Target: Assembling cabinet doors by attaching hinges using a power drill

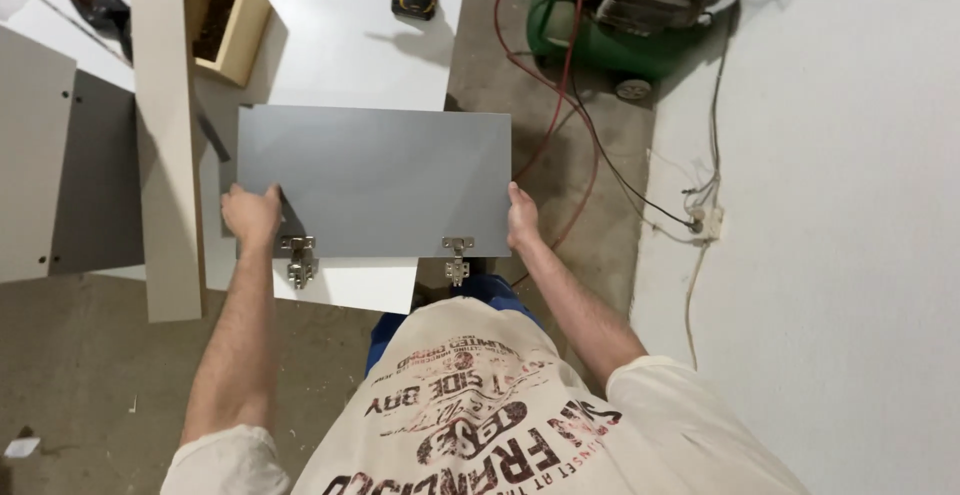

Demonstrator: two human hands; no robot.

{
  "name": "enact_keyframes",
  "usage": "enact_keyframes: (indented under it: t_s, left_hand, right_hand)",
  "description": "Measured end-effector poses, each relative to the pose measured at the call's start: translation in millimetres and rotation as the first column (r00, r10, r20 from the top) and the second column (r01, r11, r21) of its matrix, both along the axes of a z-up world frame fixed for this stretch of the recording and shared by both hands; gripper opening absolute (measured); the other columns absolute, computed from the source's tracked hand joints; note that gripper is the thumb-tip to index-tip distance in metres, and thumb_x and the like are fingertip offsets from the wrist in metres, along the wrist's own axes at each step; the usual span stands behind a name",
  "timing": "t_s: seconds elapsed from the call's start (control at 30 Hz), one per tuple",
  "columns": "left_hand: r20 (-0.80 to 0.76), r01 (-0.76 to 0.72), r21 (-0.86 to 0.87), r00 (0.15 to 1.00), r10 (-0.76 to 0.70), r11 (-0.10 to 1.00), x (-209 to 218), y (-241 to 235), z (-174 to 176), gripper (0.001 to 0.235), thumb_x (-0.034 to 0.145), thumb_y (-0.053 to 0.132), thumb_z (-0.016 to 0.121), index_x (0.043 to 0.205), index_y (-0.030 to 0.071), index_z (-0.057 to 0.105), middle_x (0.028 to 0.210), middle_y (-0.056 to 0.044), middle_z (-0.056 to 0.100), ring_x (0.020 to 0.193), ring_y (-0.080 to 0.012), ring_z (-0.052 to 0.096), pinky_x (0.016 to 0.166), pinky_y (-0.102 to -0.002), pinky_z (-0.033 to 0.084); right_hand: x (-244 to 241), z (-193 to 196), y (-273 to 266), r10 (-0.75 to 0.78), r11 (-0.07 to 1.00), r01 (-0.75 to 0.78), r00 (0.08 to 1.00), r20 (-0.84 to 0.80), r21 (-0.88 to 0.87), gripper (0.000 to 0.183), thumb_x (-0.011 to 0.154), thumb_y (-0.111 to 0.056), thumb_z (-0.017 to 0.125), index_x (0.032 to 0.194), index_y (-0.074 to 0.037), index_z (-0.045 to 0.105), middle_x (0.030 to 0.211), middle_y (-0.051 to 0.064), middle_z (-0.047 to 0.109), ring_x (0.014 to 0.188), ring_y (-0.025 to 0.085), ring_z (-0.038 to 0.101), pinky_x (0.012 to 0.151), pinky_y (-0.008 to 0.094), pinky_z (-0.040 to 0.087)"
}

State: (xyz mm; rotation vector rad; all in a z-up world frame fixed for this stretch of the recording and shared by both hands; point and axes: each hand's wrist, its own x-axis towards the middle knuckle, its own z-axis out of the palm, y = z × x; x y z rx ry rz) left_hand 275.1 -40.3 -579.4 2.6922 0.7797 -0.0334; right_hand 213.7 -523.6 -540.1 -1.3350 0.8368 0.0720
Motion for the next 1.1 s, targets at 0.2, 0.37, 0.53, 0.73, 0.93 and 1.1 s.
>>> enact_keyframes:
  t_s: [0.2,0.37,0.53,0.73,0.93,1.1]
  left_hand:
    - [0.07,0.041,0.046,0.997,-0.045,0.998,-18,-36,53,0.071,0.087,0.031,0.088,0.132,-0.015,0.059,0.127,-0.038,0.05,0.12,-0.0555,0.054,0.1,-0.061,0.048]
    - [0.299,0.279,0.087,0.908,-0.293,0.956,3,-157,104,0.07,0.079,0.015,0.094,0.133,-0.015,0.063,0.137,-0.039,0.049,0.126,-0.0528,0.054,0.106,-0.058,0.046]
    - [0.384,0.605,0.046,0.724,-0.573,0.795,60,-250,46,0.074,0.092,0.048,0.076,0.146,0.001,0.058,0.158,-0.023,0.044,0.148,-0.0392,0.04,0.121,-0.056,0.028]
    - [0.189,0.526,0.105,0.823,-0.536,0.844,53,-272,82,0.085,0.089,0.068,0.065,0.145,0.005,0.06,0.152,-0.018,0.055,0.149,-0.0315,0.042,0.128,-0.05,0.02]
    - [0.188,0.547,0.178,0.797,-0.574,0.818,51,-271,86,0.08,0.092,0.064,0.06,0.145,0.004,0.056,0.153,-0.017,0.054,0.149,-0.0341,0.042,0.126,-0.053,0.027]
    - [0.172,0.536,0.187,0.807,-0.565,0.823,50,-270,82,0.08,0.092,0.064,0.06,0.145,0.005,0.056,0.153,-0.016,0.054,0.149,-0.0332,0.043,0.127,-0.053,0.026]
  right_hand:
    - [-6,23,9,0.058,0.998,-0.058,0.998,-0.005,-0.039,0.052,0.106,-0.045,0.06,0.134,-0.002,0.065,0.139,0.02,0.062,0.137,0.032,0.049,0.117,0.055,0.034]
    - [-3,15,-3,0.074,0.995,-0.069,0.995,-0.065,0.068,0.058,0.106,-0.043,0.059,0.146,-0.001,0.054,0.15,0.025,0.052,0.144,0.04,0.043,0.12,0.057,0.031]
    - [67,-44,-73,0.2,0.86,-0.183,0.98,-0.015,-0.476,0.038,0.105,-0.043,0.061,0.13,-0.014,0.064,0.104,0.008,0.076,0.091,0.021,0.073,0.084,0.04,0.056]
    - [314,8,-40,0.65,0.63,-0.32,0.715,0.256,-0.708,0.023,0.099,-0.026,0.075,0.119,-0.014,0.069,0.114,0.007,0.069,0.115,0.028,0.067,0.098,0.042,0.054]
    - [494,-3,42,0.918,0.179,-0.414,0.397,0.0,-0.892,0.041,0.081,-0.031,0.08,0.114,-0.012,0.064,0.138,0.017,0.051,0.129,0.037,0.047,0.105,0.047,0.045]
    - [518,9,70,0.905,-0.141,-0.453,0.301,-0.3,-0.88,0.07,0.079,-0.067,0.084,0.116,-0.013,0.06,0.126,0.012,0.059,0.116,0.03,0.052,0.101,0.046,0.041]
